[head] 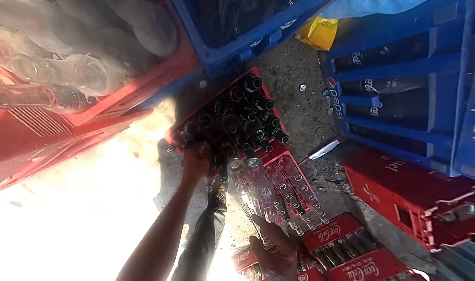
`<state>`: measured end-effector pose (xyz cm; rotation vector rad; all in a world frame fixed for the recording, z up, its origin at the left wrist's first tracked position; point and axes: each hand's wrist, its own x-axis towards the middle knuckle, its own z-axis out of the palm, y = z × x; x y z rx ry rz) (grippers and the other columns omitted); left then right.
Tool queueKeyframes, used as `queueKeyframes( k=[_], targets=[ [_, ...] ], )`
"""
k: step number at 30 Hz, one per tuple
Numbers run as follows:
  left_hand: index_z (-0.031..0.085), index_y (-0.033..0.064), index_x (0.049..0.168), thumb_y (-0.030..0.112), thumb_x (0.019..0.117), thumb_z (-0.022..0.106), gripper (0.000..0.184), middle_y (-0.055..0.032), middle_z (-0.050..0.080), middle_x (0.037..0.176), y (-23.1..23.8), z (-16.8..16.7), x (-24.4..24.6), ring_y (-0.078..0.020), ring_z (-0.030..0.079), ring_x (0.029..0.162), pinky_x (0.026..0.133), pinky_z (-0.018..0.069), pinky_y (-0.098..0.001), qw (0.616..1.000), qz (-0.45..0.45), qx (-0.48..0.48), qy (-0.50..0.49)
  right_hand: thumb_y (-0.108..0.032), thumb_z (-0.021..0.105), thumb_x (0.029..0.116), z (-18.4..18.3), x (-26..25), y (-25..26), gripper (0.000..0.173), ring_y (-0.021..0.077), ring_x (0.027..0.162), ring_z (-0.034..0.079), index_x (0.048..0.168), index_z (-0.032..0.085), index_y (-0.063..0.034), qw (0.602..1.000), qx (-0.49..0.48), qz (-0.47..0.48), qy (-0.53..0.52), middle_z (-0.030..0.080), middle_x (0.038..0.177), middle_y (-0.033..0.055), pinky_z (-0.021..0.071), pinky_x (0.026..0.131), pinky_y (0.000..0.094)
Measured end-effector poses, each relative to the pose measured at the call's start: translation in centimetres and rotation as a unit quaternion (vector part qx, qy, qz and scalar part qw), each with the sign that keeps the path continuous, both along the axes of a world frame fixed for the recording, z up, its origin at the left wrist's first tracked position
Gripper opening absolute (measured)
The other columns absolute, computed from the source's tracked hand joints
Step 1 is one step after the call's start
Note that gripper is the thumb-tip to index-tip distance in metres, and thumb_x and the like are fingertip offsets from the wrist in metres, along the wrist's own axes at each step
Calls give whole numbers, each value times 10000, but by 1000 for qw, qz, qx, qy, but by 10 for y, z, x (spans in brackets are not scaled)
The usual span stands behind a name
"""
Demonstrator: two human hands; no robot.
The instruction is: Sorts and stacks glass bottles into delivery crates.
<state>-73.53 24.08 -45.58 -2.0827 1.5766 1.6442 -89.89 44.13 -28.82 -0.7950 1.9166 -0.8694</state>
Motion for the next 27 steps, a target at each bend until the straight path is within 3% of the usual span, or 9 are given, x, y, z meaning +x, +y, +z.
queueKeyframes(
  k=[1,3,5,8,12,17,21,24,27],
  targets=[
    [584,53,1395,408,1079,472,488,-211,658,1272,-9,-9,-6,-360,667,1087,929,522,-604,999,-23,23,-8,-187,702,830,-5,0,4,357,38,760,621,1170,774,-105,1000,6,-7,0,744,884,10,496,723,254],
    [606,13,1346,479,1064,491,557,-249,647,1269,-23,-43,-16,-401,618,1190,1011,455,-639,997,-36,65,-16,-195,689,831,-13,-2,14,356,43,771,631,1162,779,-98,1000,11,-11,5,753,899,16,510,734,257],
    [628,13,1317,529,1036,526,597,-236,643,1290,-30,-80,-22,-370,583,1261,1073,413,-615,997,12,75,-25,-212,688,833,-18,-4,20,350,53,749,628,1154,782,-108,1000,9,-4,6,741,851,15,504,727,273],
    [619,47,1333,476,1000,629,544,-171,630,1340,-32,-116,-24,-269,554,1312,1125,402,-519,993,102,52,-18,-217,699,828,-21,-2,24,340,47,707,593,1148,786,-143,1000,3,-4,-1,696,781,-7,489,690,256],
    [617,41,1342,368,1039,601,446,-159,617,1365,-36,-147,-19,-243,544,1314,1134,396,-481,997,56,47,8,-199,710,824,-22,-6,23,339,48,722,595,1155,779,-173,1000,7,-5,-23,685,778,-12,483,720,258],
    [547,-4,1401,320,1065,548,467,-212,587,1387,-41,-151,-22,-292,542,1314,1131,404,-489,996,-26,71,-37,-195,719,830,-31,2,34,326,41,755,602,1149,783,-184,998,13,-19,-53,697,798,-25,488,756,252],
    [536,-54,1389,329,1078,492,495,-306,540,1405,-48,-138,-40,-435,499,1340,1106,373,-607,974,-61,130,-172,-214,718,823,-34,8,33,325,46,728,594,1140,783,-189,998,24,-22,-48,690,773,-14,477,742,254],
    [594,-43,1313,345,1056,514,473,-296,587,1327,-41,-142,-36,-423,548,1267,1048,417,-626,981,1,130,-146,-229,724,825,-32,8,32,322,48,734,600,1140,785,-199,998,34,-22,-47,704,788,-15,481,744,259],
    [569,-58,1330,306,1088,468,449,-292,560,1362,-43,-141,-33,-401,525,1290,1071,405,-592,982,22,142,-124,-226,718,824,-31,6,28,329,47,721,587,1144,786,-196,998,34,-17,-46,695,774,-21,472,740,262]
  ],
)
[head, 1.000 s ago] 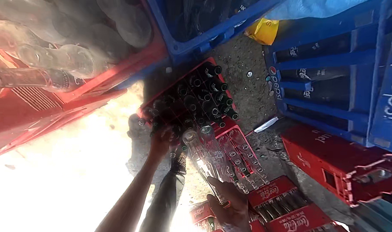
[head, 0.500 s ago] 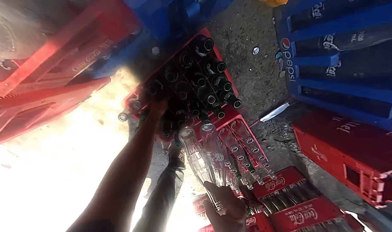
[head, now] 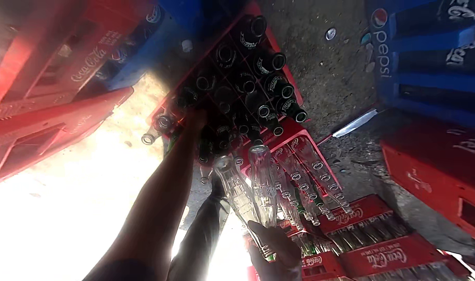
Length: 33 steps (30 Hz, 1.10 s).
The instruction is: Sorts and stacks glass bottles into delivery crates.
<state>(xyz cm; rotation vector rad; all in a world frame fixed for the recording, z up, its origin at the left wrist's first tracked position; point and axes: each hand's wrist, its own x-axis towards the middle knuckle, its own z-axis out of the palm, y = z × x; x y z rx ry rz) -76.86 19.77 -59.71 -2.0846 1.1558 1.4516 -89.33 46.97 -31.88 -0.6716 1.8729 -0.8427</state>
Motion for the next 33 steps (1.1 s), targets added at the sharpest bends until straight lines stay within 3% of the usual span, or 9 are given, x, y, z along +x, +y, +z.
queueKeyframes(
  k=[8,13,16,22,26,33],
  targets=[
    [557,-40,1353,287,1022,574,466,-285,587,1336,8,-19,2,-413,554,1268,1048,427,-624,998,41,-33,-37,-202,718,813,11,-11,-9,339,51,698,578,1143,791,-177,1000,-1,13,13,692,756,-18,457,714,274],
    [618,-56,1259,271,1054,529,396,-283,596,1312,5,-12,0,-406,549,1255,1040,420,-608,999,41,-8,-22,-202,717,815,7,-10,-8,347,43,707,576,1154,787,-177,1000,-4,21,11,689,774,-17,459,705,248],
    [606,-69,1268,242,1071,490,386,-300,584,1315,6,-13,1,-417,541,1256,1042,409,-610,999,30,-25,-9,-206,720,808,5,-5,-7,343,44,712,588,1141,794,-168,1000,7,23,7,718,798,-15,461,712,264],
    [621,-60,1233,237,1044,526,365,-292,624,1247,9,-16,2,-428,586,1202,1002,444,-625,999,-1,-42,-26,-216,692,823,2,-1,-7,344,40,692,585,1146,792,-155,999,12,28,12,721,806,-13,465,672,254],
    [570,-38,1340,300,1042,537,451,-291,597,1328,6,-11,-1,-434,563,1270,1043,430,-636,998,-22,-32,-41,-224,702,824,4,-4,-8,342,50,702,607,1147,789,-154,999,7,30,9,730,817,-4,482,680,274],
    [606,-53,1284,332,1068,487,457,-301,594,1316,1,-11,-2,-446,550,1268,1036,418,-640,998,-36,-6,-44,-207,700,814,2,6,-9,350,46,683,577,1147,791,-151,1000,7,18,12,699,776,-13,459,683,271]
  ],
)
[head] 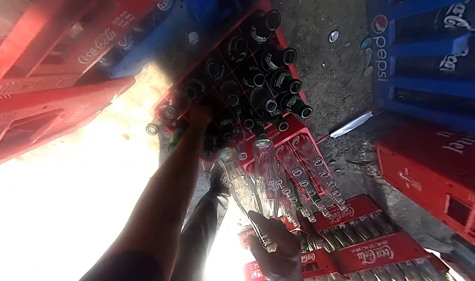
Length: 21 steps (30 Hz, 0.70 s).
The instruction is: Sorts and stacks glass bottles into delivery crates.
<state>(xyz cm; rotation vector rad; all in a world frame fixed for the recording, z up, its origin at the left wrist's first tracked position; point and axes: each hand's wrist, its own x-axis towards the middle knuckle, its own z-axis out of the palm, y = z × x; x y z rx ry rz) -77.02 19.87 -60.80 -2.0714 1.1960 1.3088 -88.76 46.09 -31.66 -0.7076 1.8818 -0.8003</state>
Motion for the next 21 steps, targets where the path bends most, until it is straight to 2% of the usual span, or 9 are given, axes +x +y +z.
queueKeyframes(
  k=[5,9,12,14,17,19,20,21],
  targets=[
    [608,-25,1284,302,1049,514,414,-278,622,1277,7,-4,3,-423,582,1233,1013,442,-632,999,12,-31,19,-195,689,820,6,-3,-4,354,43,710,590,1156,788,-147,1000,5,1,6,728,826,-12,467,699,269],
    [583,-18,1327,314,1048,535,436,-278,614,1296,6,2,8,-426,571,1248,1033,429,-631,999,-9,-26,26,-215,693,823,12,-5,-7,349,46,689,580,1154,788,-160,1000,-8,12,21,713,795,-14,451,693,278],
    [572,-24,1343,305,1046,520,446,-282,605,1323,3,17,-7,-426,569,1268,1045,428,-623,999,-26,-27,-11,-224,686,828,12,-10,-10,342,48,684,575,1148,790,-160,999,-16,17,36,707,789,-13,452,680,273],
    [555,-32,1365,300,1013,566,484,-288,561,1381,8,33,-7,-428,523,1324,1077,410,-614,998,-42,-35,-10,-225,683,838,14,-9,-8,331,52,695,584,1147,789,-165,999,-17,24,40,702,784,-15,455,701,285],
    [432,-3,1497,308,1004,596,606,-267,415,1533,28,82,8,-394,418,1425,1146,364,-585,994,-44,-74,64,-233,679,846,24,-8,-10,329,62,677,571,1151,787,-176,998,-24,37,53,682,757,-14,450,693,296],
    [376,77,1567,306,1028,575,619,-192,383,1593,40,150,22,-318,437,1430,1142,396,-535,980,-19,-96,172,-245,680,847,39,-10,-16,321,62,649,549,1145,787,-191,996,-32,55,68,647,706,-22,439,675,293],
    [349,145,1594,332,1035,571,630,-116,401,1606,43,193,32,-255,494,1397,1098,467,-479,964,18,-100,246,-252,684,852,47,-11,-19,313,66,640,545,1145,783,-202,994,-39,73,75,638,693,-22,442,677,296],
    [314,182,1613,341,1026,588,668,-63,386,1627,39,231,42,-225,494,1410,1103,487,-439,935,72,-98,334,-257,682,860,55,-14,-23,307,74,634,541,1147,779,-211,991,-49,94,78,635,690,-20,442,690,304]
  ],
)
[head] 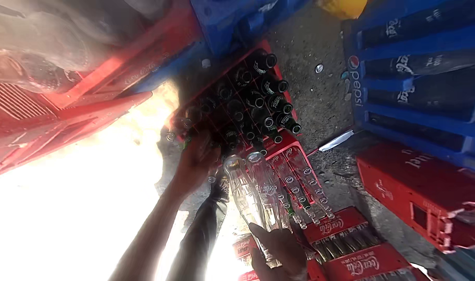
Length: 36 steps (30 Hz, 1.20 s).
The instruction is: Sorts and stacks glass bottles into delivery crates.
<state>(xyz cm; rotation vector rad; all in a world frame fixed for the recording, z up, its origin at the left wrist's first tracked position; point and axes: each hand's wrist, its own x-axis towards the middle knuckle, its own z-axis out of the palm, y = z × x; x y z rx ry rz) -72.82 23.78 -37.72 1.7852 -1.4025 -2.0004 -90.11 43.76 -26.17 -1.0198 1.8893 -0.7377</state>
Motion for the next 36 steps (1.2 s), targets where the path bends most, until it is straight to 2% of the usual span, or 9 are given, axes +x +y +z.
queueKeyframes(
  k=[3,8,12,15,18,23,28,32,36],
  targets=[
    [261,225,1621,358,995,626,737,-14,390,1620,-27,55,37,-250,470,1429,1123,471,-470,982,120,-39,138,-256,682,873,10,-3,-14,284,77,614,539,1138,785,-241,997,-41,65,2,649,690,-32,436,724,339],
    [575,41,1399,277,1029,548,439,-149,666,1289,-73,-17,77,-199,666,1154,1013,536,-413,979,-78,-175,-71,-305,640,863,-46,19,-81,336,192,617,608,1166,786,-287,978,-35,198,63,657,703,15,468,633,463],
    [599,173,1412,418,1022,611,461,-185,684,1242,-91,-78,54,-339,689,1090,983,515,-602,965,-233,-20,-119,-316,710,926,-110,52,-144,451,342,994,684,1373,650,-318,930,148,328,69,706,1134,128,531,819,631],
    [598,141,1392,328,1053,573,389,-202,658,1282,-91,-99,37,-370,687,1079,972,518,-609,964,-227,13,-136,-321,710,912,-117,82,-159,491,330,1277,538,1393,626,-269,939,94,302,135,586,1388,112,419,1020,624],
    [580,146,1412,384,1057,556,429,-233,646,1282,-81,-97,39,-395,676,1084,951,516,-615,971,-186,19,-148,-229,668,911,-101,120,-120,378,256,1184,603,1286,712,-205,979,9,198,56,680,1210,61,491,979,502],
    [545,190,1455,407,1046,569,464,-218,621,1347,-68,-98,51,-417,644,1180,1006,476,-674,963,-209,-49,-163,-275,595,971,-89,117,25,339,273,1167,639,1267,733,-183,953,170,229,-98,721,1159,93,510,983,494],
    [345,123,1591,439,1019,553,685,-286,436,1530,-34,-38,52,-468,434,1409,1128,351,-660,931,-158,-234,-231,-288,624,943,-126,12,142,409,343,1281,581,1315,699,-135,931,333,114,94,662,1320,153,452,1063,560],
    [401,110,1543,453,1037,521,623,-174,531,1453,55,7,76,-188,574,1273,1053,482,-352,940,36,-276,-195,-441,562,982,-186,-77,170,599,352,1405,468,1522,502,-189,893,390,143,172,523,1498,166,356,1151,575],
    [473,86,1481,286,1049,548,482,-102,646,1260,212,-28,83,-150,666,1045,901,578,-373,952,137,-216,-167,-486,664,973,-221,-117,186,672,361,1211,639,1521,480,-144,929,358,85,-33,652,1325,209,486,1049,597]
  ],
)
